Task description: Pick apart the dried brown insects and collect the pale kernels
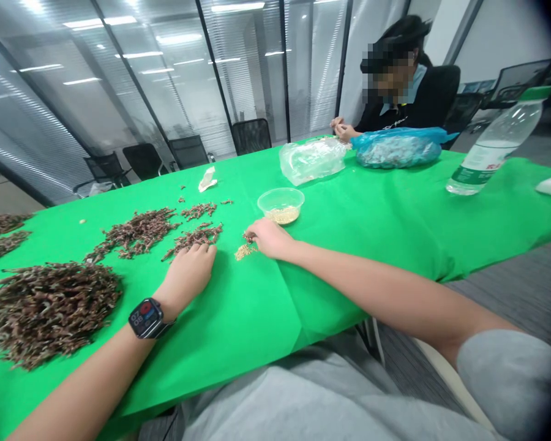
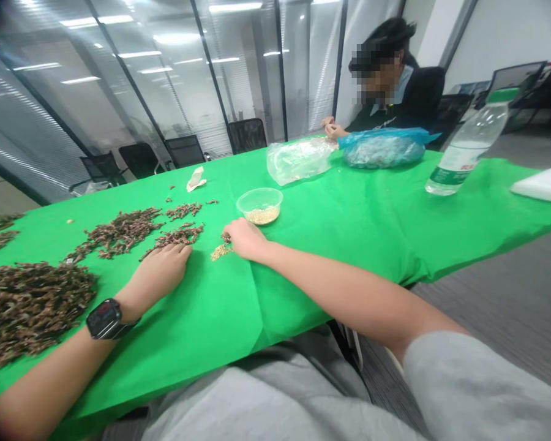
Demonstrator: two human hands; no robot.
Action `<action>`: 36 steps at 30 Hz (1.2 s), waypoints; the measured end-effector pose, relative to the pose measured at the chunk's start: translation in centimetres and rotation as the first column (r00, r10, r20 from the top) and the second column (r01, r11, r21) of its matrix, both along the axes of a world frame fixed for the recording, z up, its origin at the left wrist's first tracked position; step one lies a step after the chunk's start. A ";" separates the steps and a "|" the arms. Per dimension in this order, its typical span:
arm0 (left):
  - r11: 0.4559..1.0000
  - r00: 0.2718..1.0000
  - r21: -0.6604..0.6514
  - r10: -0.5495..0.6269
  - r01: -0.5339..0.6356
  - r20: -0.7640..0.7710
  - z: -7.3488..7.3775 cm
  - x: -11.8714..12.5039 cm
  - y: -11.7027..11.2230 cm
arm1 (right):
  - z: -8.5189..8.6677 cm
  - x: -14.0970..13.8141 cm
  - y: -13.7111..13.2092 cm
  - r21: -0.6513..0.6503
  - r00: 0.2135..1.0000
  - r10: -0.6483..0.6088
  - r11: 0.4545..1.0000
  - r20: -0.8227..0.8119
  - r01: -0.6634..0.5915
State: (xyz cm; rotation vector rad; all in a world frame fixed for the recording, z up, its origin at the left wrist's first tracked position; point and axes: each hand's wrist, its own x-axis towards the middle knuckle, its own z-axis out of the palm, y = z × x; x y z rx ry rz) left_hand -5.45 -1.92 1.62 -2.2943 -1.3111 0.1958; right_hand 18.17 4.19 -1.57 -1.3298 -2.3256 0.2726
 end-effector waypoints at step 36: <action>0.930 0.668 -0.224 -0.030 0.292 0.744 -0.8 -1.2 2.4 | 0.1 -0.7 -1.7 0.060 0.981 0.129 0.991 -0.147 -0.122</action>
